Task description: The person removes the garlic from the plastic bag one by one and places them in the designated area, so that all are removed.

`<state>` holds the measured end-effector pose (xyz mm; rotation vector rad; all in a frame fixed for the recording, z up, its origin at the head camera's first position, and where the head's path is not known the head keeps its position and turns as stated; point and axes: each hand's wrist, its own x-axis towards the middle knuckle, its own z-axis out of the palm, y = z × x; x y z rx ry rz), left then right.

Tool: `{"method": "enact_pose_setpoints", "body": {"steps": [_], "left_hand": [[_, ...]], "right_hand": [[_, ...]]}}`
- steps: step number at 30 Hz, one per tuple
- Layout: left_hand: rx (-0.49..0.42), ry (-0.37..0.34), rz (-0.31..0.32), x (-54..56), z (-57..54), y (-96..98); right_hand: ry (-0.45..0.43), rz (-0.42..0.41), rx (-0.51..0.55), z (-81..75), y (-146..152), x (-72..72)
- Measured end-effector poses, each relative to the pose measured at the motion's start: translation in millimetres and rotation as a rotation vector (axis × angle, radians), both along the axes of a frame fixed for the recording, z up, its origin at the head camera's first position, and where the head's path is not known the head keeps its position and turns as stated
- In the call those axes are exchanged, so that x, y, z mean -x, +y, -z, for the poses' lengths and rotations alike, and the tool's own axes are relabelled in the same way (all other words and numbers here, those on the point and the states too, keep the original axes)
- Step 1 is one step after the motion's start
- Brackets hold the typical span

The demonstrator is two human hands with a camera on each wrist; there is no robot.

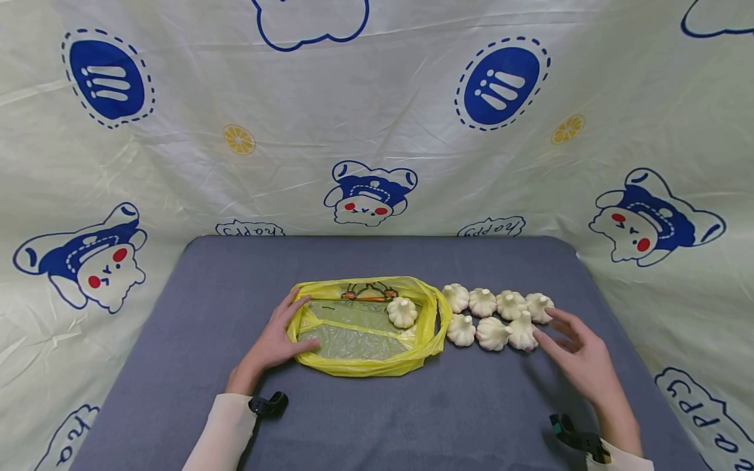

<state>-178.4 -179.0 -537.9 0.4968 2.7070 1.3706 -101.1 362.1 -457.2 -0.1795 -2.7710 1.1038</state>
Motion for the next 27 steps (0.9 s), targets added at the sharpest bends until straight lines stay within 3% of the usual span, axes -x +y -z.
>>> {"method": "enact_pose_setpoints", "body": {"steps": [12,21,27], "left_hand": [[0.0,-0.004,0.007,1.3,-0.3,0.0],[0.004,-0.006,0.004,0.7,2.0,-1.5],[0.004,-0.009,0.005,1.1,1.6,-0.7]], "right_hand": [[0.151,-0.197,-0.023,-25.6,-48,9.8],[0.174,-0.339,0.019,-19.9,-80,21.9],[0.147,-0.382,0.061,-18.6,-96,27.6]]}}
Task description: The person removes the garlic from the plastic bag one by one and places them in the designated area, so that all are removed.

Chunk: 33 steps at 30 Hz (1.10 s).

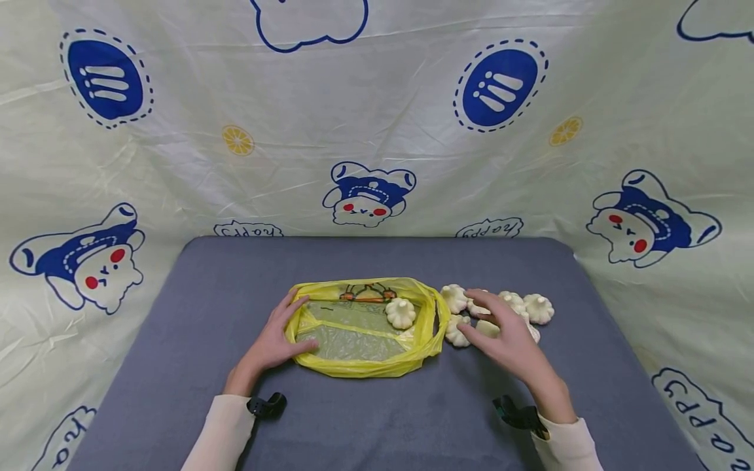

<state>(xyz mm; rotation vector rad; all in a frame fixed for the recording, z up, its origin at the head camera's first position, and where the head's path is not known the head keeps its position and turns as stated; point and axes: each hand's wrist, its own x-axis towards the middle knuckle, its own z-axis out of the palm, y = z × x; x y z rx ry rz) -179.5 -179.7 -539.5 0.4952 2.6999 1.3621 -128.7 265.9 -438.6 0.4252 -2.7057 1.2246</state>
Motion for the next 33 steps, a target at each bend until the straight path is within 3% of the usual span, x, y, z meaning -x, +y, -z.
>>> {"method": "enact_pose_setpoints", "body": {"steps": [11,16,26,33], "left_hand": [[0.01,-0.005,-0.004,-1.1,-1.6,0.4],[0.003,-0.003,-0.004,-1.2,-2.4,0.1],[0.002,-0.008,-0.003,-1.6,-3.3,-0.1],[0.005,-0.009,0.001,-1.9,-4.0,0.5]], "right_hand": [[-0.067,-0.065,0.114,8.1,-26,12.6],[-0.139,-0.094,0.14,8.2,-35,18.4],[-0.239,-0.208,0.133,9.5,-49,31.4],[-0.287,-0.267,0.06,9.7,-58,39.5]]}}
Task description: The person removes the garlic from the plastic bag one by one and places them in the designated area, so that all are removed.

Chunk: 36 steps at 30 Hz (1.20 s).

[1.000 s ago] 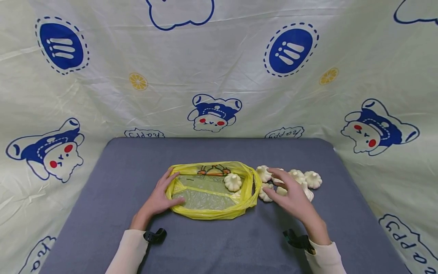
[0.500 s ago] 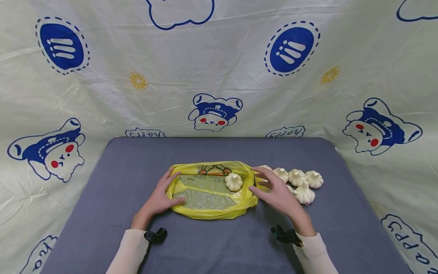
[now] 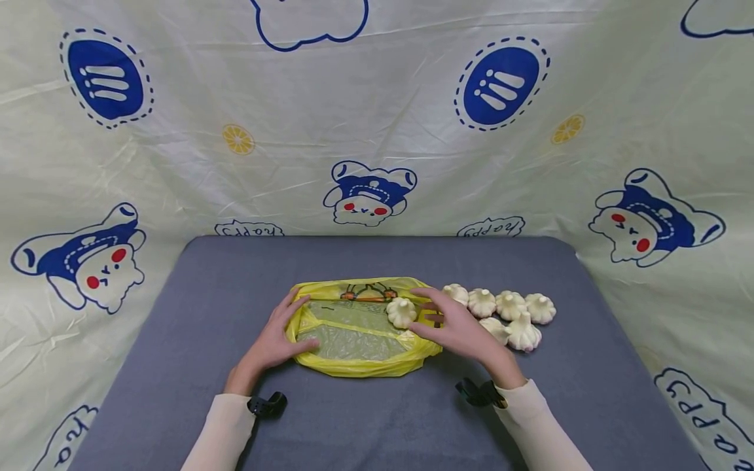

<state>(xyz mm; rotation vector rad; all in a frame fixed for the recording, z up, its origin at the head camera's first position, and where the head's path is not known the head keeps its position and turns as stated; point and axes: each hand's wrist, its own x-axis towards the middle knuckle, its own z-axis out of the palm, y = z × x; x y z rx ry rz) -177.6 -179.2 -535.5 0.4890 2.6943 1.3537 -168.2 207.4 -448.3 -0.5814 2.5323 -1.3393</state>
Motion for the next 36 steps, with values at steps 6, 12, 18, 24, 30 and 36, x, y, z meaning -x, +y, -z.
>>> {"method": "enact_pose_setpoints", "body": {"steps": [6,12,18,24,30,36], "left_hand": [[0.006,-0.001,-0.004,-0.6,1.0,-0.3],[0.009,0.001,-0.003,0.3,2.3,-0.9],[0.008,-0.004,-0.002,0.9,1.7,-1.6],[0.008,-0.007,0.003,1.2,1.9,-2.5],[0.006,0.002,0.006,2.5,2.6,-2.8],[0.007,0.001,0.006,2.6,2.6,-2.3]], "right_hand": [[-0.018,-0.069,-0.047,-0.5,-9,7.3],[-0.058,-0.126,-0.069,-0.7,-20,16.3],[-0.037,-0.21,-0.089,-3.7,-31,25.7],[-0.021,-0.281,-0.129,-4.7,-45,35.9],[0.011,-0.361,-0.208,-6.6,-61,46.2],[0.04,-0.394,-0.276,-7.2,-68,55.6]]}}
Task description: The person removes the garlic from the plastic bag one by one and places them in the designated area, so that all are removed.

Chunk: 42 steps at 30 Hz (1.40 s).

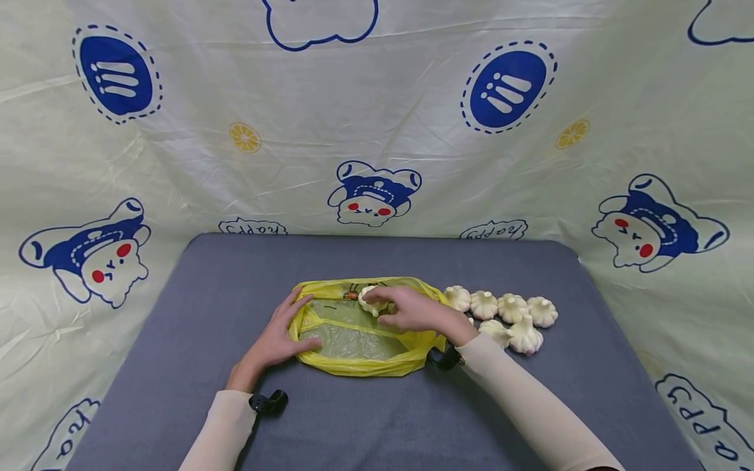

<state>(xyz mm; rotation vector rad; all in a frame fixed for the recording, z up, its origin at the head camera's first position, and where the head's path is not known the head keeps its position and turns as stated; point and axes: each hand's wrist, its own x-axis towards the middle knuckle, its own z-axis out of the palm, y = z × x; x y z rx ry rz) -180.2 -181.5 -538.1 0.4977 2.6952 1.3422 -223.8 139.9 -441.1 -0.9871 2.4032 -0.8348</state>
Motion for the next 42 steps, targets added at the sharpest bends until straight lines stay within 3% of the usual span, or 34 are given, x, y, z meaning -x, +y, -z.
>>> {"method": "enact_pose_setpoints", "body": {"steps": [5,11,22,30,42], "left_hand": [[0.0,0.001,0.001,-0.5,-1.1,0.7],[0.0,0.003,-0.001,-0.7,-0.7,0.6],[0.001,-0.001,-0.003,-0.9,0.8,0.4],[0.005,0.004,-0.003,-0.3,1.0,1.2],[0.005,0.005,-0.009,-1.3,-0.8,1.4]], "right_hand": [[0.009,0.027,-0.009,1.4,4,9.2],[0.097,0.043,-0.026,1.6,6,19.9],[0.081,-0.084,-0.089,-1.3,-4,24.5],[0.158,-0.241,-0.104,1.5,-14,20.2],[0.125,-0.239,-0.128,7.6,-18,22.2]]}}
